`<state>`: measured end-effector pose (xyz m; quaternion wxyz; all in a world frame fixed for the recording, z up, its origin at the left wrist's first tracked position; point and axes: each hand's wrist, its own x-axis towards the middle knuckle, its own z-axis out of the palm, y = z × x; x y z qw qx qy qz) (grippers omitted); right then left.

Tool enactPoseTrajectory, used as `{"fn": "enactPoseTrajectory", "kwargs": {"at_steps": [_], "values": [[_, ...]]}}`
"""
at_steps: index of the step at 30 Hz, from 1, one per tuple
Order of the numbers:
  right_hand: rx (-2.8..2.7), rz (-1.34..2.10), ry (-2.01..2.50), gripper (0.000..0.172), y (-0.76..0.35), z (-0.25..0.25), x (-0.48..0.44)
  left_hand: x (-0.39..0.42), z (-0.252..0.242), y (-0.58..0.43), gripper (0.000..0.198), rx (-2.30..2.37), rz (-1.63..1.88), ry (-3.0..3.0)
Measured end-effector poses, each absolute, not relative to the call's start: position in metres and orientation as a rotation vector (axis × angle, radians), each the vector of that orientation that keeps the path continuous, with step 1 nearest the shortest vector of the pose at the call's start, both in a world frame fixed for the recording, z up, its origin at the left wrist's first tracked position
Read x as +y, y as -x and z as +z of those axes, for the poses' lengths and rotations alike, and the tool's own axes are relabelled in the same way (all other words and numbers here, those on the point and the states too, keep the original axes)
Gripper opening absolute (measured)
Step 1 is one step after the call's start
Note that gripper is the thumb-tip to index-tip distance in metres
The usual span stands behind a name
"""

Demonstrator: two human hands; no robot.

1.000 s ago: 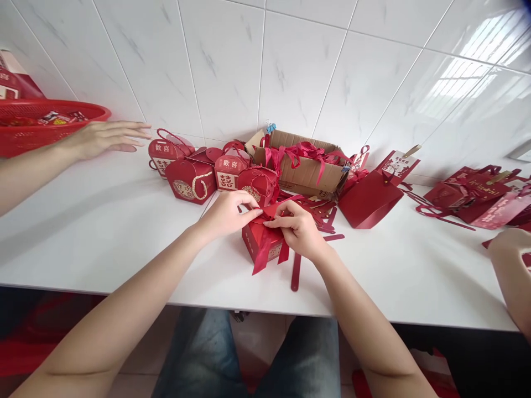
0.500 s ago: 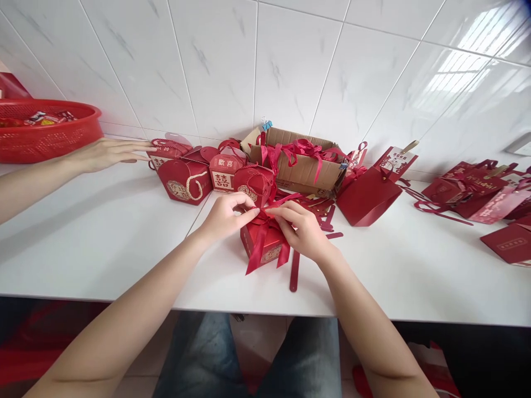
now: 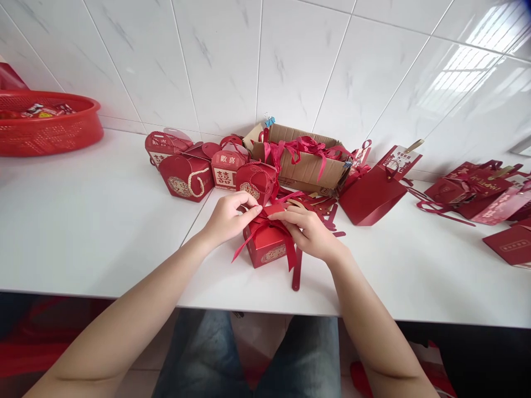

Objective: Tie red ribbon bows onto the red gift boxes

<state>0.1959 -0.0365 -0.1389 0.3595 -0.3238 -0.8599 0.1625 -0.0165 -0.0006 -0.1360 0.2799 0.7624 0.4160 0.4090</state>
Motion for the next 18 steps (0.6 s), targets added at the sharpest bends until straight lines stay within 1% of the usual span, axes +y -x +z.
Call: {"fn": "enactPoseTrajectory", "kwargs": {"at_steps": [8, 12, 15, 18], "values": [[-2.325, 0.476, 0.798, 0.043, -0.204, -0.138, -0.035, 0.0, -0.141, 0.014, 0.018, 1.125, 1.227, -2.123], [-2.329, 0.464, 0.785, 0.041, -0.202, -0.137, -0.035, 0.003, -0.144, 0.015, 0.018, 1.093, 1.267, -2.175], [-2.2, 0.448, 0.844, 0.034, -0.203, -0.138, -0.034, 0.006, -0.145, 0.018, 0.019, 1.105, 1.252, -2.133], [-2.049, 0.581, 0.95, 0.035, -0.208, -0.139, -0.033, 0.007, -0.144, 0.024, 0.022, 1.12, 1.187, -2.015]]}}
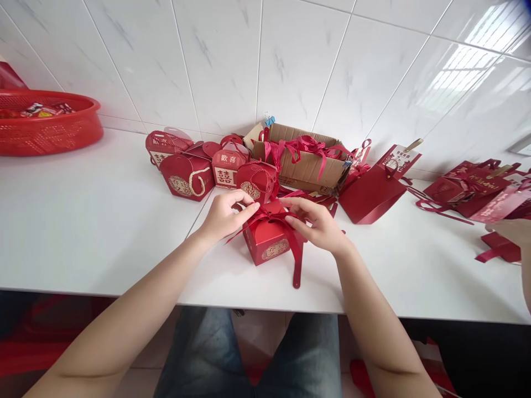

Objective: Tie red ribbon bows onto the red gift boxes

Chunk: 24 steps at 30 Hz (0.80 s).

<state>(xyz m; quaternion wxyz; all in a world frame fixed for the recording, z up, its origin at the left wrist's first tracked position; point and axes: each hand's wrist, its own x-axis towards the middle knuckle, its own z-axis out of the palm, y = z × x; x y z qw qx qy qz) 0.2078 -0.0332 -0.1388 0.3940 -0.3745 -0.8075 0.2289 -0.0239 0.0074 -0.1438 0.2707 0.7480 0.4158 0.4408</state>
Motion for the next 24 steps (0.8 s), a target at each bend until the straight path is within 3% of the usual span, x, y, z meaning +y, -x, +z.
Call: {"fn": "enactPoseTrajectory", "kwargs": {"at_steps": [9, 18, 24], "values": [[-1.79, 0.897, 0.885, 0.028, -0.205, -0.145, -0.031, 0.006, -0.14, 0.03, 0.023, 0.935, 1.046, -1.995], [-2.011, 0.484, 0.921, 0.029, -0.197, -0.146, -0.031, 0.006, -0.142, 0.026, 0.016, 1.056, 1.033, -1.946], [-2.084, 0.417, 0.893, 0.031, -0.194, -0.146, -0.032, 0.001, -0.142, 0.019, 0.016, 1.088, 1.132, -1.967]]}}
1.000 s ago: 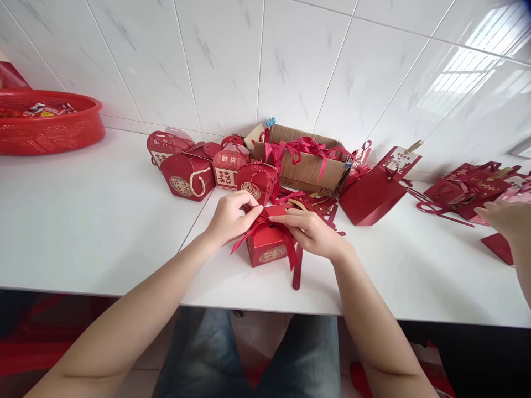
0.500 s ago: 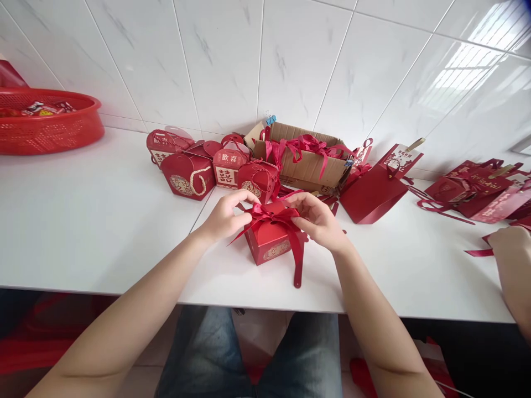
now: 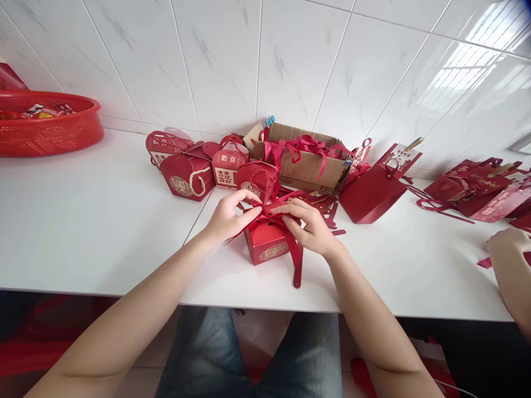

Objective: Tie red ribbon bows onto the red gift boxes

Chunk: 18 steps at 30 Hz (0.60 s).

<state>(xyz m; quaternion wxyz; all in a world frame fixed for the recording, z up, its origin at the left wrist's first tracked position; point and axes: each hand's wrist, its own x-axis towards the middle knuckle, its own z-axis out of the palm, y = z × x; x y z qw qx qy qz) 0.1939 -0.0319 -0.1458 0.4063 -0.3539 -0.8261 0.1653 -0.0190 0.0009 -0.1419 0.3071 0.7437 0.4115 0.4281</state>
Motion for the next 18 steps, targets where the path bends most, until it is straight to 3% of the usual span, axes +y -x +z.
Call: {"fn": "enactPoseTrajectory", "kwargs": {"at_steps": [11, 18], "values": [[-2.035, 0.377, 0.909, 0.038, -0.1905, -0.1483, -0.0335, -0.0018, -0.1446, 0.0172, 0.037, 0.902, 1.117, -1.908], [-2.025, 0.377, 0.909, 0.036, -0.1903, -0.1467, -0.0352, 0.0031, -0.1467, 0.023, 0.009, 1.026, 1.261, -2.078]]}}
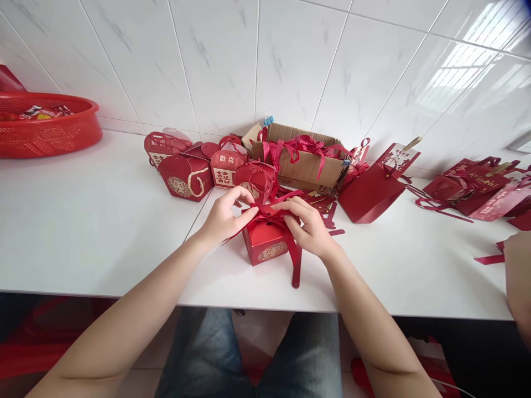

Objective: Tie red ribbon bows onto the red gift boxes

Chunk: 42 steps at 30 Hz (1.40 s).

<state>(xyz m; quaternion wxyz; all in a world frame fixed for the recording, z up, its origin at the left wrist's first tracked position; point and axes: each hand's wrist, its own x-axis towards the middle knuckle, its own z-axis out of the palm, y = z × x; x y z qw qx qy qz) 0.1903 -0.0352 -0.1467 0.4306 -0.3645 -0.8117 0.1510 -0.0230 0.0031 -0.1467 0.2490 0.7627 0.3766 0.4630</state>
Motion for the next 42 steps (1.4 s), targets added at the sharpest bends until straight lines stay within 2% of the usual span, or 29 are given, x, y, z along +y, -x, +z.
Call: {"fn": "enactPoseTrajectory", "kwargs": {"at_steps": [11, 23, 29, 34, 42], "values": [[-2.078, 0.359, 0.861, 0.036, -0.19, -0.149, -0.035, 0.001, -0.15, 0.024, 0.01, 0.992, 1.443, -2.352], [-2.104, 0.309, 0.847, 0.037, -0.188, -0.149, -0.035, -0.005, -0.146, 0.017, 0.01, 0.978, 1.32, -2.118], [-2.101, 0.314, 0.844, 0.036, -0.188, -0.15, -0.035, -0.003, -0.152, 0.013, 0.016, 1.006, 1.411, -2.068], [-2.114, 0.327, 0.825, 0.038, -0.188, -0.15, -0.034, -0.003, -0.154, 0.013, 0.005, 1.098, 1.419, -2.026], [-2.103, 0.398, 0.87, 0.042, -0.187, -0.149, -0.036, -0.004, -0.158, 0.009, 0.007, 1.188, 1.568, -2.029]]}}
